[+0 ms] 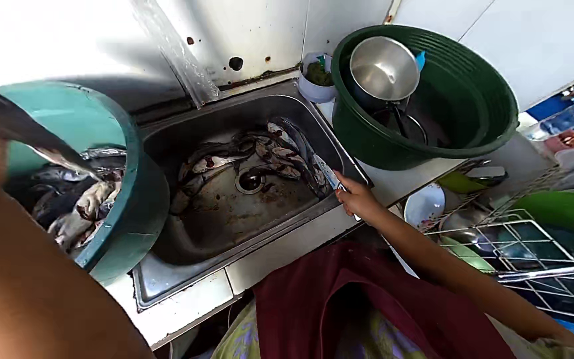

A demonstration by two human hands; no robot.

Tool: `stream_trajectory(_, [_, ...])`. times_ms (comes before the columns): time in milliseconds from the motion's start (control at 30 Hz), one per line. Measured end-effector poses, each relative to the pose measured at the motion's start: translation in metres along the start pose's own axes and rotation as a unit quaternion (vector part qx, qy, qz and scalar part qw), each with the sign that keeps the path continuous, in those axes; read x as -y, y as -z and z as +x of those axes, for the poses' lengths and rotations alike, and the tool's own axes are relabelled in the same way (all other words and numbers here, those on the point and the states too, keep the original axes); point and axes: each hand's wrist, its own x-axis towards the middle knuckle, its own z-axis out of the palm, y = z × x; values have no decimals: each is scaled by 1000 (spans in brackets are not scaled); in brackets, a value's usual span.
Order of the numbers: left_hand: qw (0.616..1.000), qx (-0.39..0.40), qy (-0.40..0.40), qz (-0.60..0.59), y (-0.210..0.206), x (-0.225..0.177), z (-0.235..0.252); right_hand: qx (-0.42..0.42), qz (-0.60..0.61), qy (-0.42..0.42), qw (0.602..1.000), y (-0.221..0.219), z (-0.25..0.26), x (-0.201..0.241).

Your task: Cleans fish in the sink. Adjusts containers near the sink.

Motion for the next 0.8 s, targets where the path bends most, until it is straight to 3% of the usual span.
stream_trajectory(67, [995, -49, 81, 13, -15, -11, -15, 4, 17, -7, 1000, 6, 6, 1])
stream_trajectory(133, [993, -79, 85, -15, -69, -49, -42, 2, 46, -9, 999, 10, 10, 1])
stream_trajectory(200, [1000, 11, 18, -3, -122, -76, -72, 2, 64, -7, 998, 14, 15, -2])
stream_trajectory(267, [993, 115, -29, -3, -175, -77, -94, 9, 73, -9, 997, 16, 19, -3])
stream_trajectory(367, [959, 274, 49, 52, -255, -30, -118, 6, 83, -20, 996, 18, 26, -7])
stream_trajectory(433, [898, 384, 188, 105, -303, 27, -132, 1, 94, -23, 995, 18, 32, -15])
stream_trajectory(500, [835, 429, 310, 147, -340, 75, -146, 11, 115, -17, 993, 21, 36, -24])
stream_trajectory(567, [815, 396, 351, 237, -365, 110, -155, 45, 130, 3, 990, 24, 39, -30])
stream_trajectory(633, [820, 331, 353, 307, -383, 135, -156, 74, 130, 17, 989, 28, 41, -33])
stream_trajectory(700, [840, 268, 330, 335, -393, 148, -155, 85, 137, 16, 987, 32, 41, -34])
stream_trajectory(800, [817, 259, 302, 417, -404, 149, -154, 91, 151, 15, 984, 35, 40, -36])
